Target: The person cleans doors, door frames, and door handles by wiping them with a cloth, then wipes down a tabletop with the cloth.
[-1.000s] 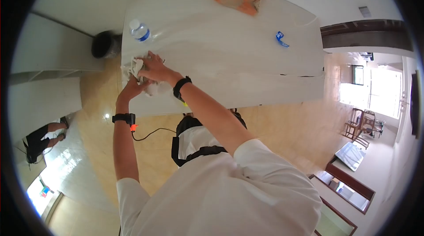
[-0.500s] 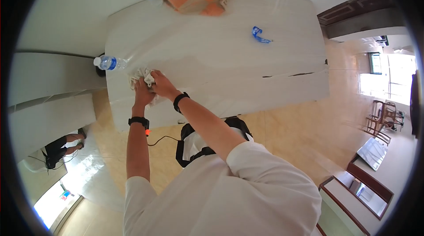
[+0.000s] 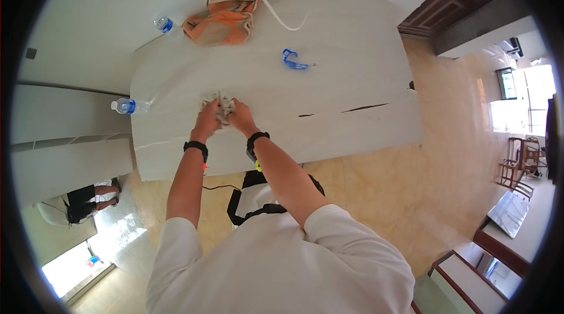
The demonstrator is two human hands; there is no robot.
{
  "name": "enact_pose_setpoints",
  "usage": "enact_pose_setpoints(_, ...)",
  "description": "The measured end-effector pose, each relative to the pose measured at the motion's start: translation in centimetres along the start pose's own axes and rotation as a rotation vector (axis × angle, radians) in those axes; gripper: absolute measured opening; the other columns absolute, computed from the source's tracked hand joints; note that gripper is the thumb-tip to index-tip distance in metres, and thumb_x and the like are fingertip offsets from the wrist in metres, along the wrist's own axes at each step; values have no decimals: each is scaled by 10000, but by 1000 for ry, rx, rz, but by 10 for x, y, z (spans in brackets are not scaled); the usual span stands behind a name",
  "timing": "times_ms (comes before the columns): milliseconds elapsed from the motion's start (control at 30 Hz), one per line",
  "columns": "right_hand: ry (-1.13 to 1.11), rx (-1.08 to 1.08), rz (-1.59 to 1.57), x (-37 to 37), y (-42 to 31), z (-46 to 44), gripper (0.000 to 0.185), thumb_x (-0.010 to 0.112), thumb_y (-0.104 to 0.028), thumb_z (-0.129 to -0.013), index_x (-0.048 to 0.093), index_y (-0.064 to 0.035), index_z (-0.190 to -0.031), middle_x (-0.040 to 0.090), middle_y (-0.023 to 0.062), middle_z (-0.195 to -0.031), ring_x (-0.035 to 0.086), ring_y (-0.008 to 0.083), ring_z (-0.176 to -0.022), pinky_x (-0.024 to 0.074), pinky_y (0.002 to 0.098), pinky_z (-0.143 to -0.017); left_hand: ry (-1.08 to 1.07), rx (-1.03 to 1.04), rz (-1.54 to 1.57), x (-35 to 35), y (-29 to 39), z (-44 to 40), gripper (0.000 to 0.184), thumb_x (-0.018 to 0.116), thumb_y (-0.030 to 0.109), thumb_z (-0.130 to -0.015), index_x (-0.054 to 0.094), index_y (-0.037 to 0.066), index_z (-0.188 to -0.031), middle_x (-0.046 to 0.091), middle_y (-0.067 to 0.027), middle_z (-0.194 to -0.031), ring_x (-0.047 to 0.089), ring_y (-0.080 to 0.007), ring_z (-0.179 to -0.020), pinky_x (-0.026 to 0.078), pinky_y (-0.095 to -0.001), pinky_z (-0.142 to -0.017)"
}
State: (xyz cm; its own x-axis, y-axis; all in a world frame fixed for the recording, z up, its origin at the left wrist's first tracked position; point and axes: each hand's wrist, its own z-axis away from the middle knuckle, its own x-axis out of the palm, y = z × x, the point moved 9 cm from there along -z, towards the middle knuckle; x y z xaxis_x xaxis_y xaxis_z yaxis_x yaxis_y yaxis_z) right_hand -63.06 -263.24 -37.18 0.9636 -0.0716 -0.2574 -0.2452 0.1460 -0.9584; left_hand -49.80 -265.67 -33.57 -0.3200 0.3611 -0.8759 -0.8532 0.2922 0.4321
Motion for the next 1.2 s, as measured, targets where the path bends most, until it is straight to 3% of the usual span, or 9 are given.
enact_pose_setpoints(267, 260, -59, 293, -135, 28, 61, 494, 538, -15, -835, 398, -89, -1303, 632, 310, -1019, 582, 512, -995, 482, 560, -837, -131, 137, -14, 40, 148, -41, 513, 699, 3, -720, 564, 99, -1206, 593, -167, -1249, 558, -376, -1180, 500, -460, -939)
enact_pose_setpoints(367, 153, 153, 417, -131, 45, 77, 532, 586, -79, -879, 374, -112, -1366, 659, 273, -960, 633, 478, -945, 510, 554, -794, -52, 207, 16, 47, 149, -36, 507, 693, 1, -721, 568, 129, -1196, 545, -168, -1326, 535, -351, -1225, 495, -457, -959)
enact_pose_setpoints(467, 22, 271, 682, -125, 11, 86, 509, 599, -97, -872, 415, -123, -1345, 683, 232, -935, 660, 462, -911, 529, 543, -759, -45, 143, 178, 41, 114, -10, 546, 705, 23, -725, 556, 178, -1226, 465, -161, -1470, 464, -330, -1344, 460, -486, -1030)
enact_pose_setpoints(533, -44, 187, 748, -102, -9, 76, 464, 603, -115, -867, 458, -108, -1307, 678, 241, -961, 651, 457, -947, 519, 557, -780, -50, 27, 354, 49, 71, 9, 546, 702, 26, -727, 560, 192, -1227, 459, -123, -1488, 431, -325, -1376, 406, -549, -1072)
enact_pose_setpoints(733, -304, -113, 1046, 39, -66, 67, 394, 643, -156, -838, 563, -26, -1201, 689, 192, -986, 647, 382, -984, 504, 526, -816, 149, -281, 256, 19, -37, 93, 513, 678, 65, -775, 543, 230, -1242, 474, -30, -1487, 447, -298, -1365, 270, -706, -1073)
enact_pose_setpoints(900, -424, -445, 1136, 179, -120, 121, 486, 713, -244, -776, 588, 6, -1173, 606, 146, -1208, 515, 301, -1152, 426, 525, -928, 259, -443, 383, 10, -147, 164, 459, 674, 114, -804, 530, 216, -1228, 621, -48, -1317, 568, -349, -1220, 301, -660, -1061)
enact_pose_setpoints(1033, -576, -666, 1179, 211, -152, 154, 635, 765, -285, -720, 547, 7, -1241, 549, 135, -1228, 456, 312, -1235, 394, 586, -969, 306, -445, 409, 15, -178, 199, 502, 727, 133, -780, 524, 204, -1234, 687, -63, -1174, 606, -379, -1144, 298, -651, -1062)
enact_pose_setpoints(1133, -292, -834, 1163, 182, -157, 146, 822, 816, -307, -662, 456, 17, -1327, 514, 185, -1284, 460, 359, -1274, 425, 576, -992, 294, -431, 332, 14, -165, 202, 555, 733, 101, -766, 515, 179, -1271, 675, -87, -1191, 591, -383, -1166, 256, -644, -1095)
enact_pose_setpoints(1200, -521, -516, 890, 171, -118, 117, 913, 846, -338, -636, 408, 24, -1350, 532, 221, -1296, 509, 383, -1246, 467, 532, -982, 261, -388, 293, 17, -144, 194, 592, 723, 72, -760, 504, 155, -1304, 654, -107, -1230, 571, -388, -1192, 216, -639, -1119)
